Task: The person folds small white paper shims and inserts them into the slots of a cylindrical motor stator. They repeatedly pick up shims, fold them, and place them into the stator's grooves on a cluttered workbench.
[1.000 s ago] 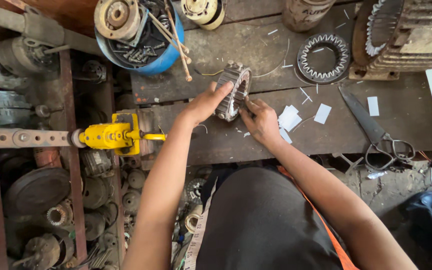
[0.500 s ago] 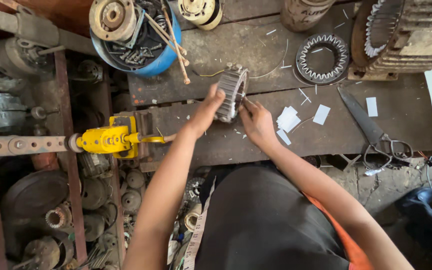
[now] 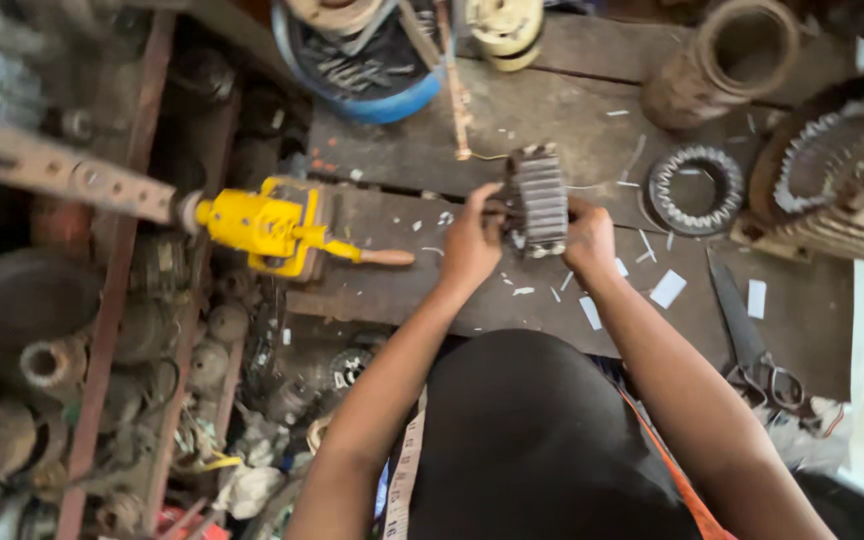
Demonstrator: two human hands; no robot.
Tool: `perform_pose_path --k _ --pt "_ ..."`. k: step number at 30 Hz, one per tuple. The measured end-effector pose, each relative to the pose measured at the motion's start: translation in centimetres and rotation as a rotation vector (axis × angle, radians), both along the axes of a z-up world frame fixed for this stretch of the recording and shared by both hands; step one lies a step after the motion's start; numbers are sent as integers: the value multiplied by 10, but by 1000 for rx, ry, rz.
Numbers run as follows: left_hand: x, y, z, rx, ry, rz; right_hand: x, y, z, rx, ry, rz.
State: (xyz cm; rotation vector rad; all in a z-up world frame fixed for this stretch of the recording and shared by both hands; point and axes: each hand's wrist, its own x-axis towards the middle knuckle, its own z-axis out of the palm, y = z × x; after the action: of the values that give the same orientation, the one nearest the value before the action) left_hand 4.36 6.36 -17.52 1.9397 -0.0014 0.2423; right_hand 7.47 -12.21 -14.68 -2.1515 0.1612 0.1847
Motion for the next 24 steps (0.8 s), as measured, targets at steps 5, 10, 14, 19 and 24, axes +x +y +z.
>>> perform_pose_path --k 5,10,14,19,24 --pt "16 17 5 -32 -49 -167 1 -2 2 11 -77 100" --pt "20 25 -2 -83 111 -295 -5 0 -3 67 -6 -16" --pt "13 20 -11 -151 2 -77 -4 -3 -12 -36 -79 18" --pt "22 16 -7 -59 168 -69 -2 -9 -15 -192 -277 234" --pt "32 23 -1 -60 246 -120 2 -6 -9 -203 -213 168"
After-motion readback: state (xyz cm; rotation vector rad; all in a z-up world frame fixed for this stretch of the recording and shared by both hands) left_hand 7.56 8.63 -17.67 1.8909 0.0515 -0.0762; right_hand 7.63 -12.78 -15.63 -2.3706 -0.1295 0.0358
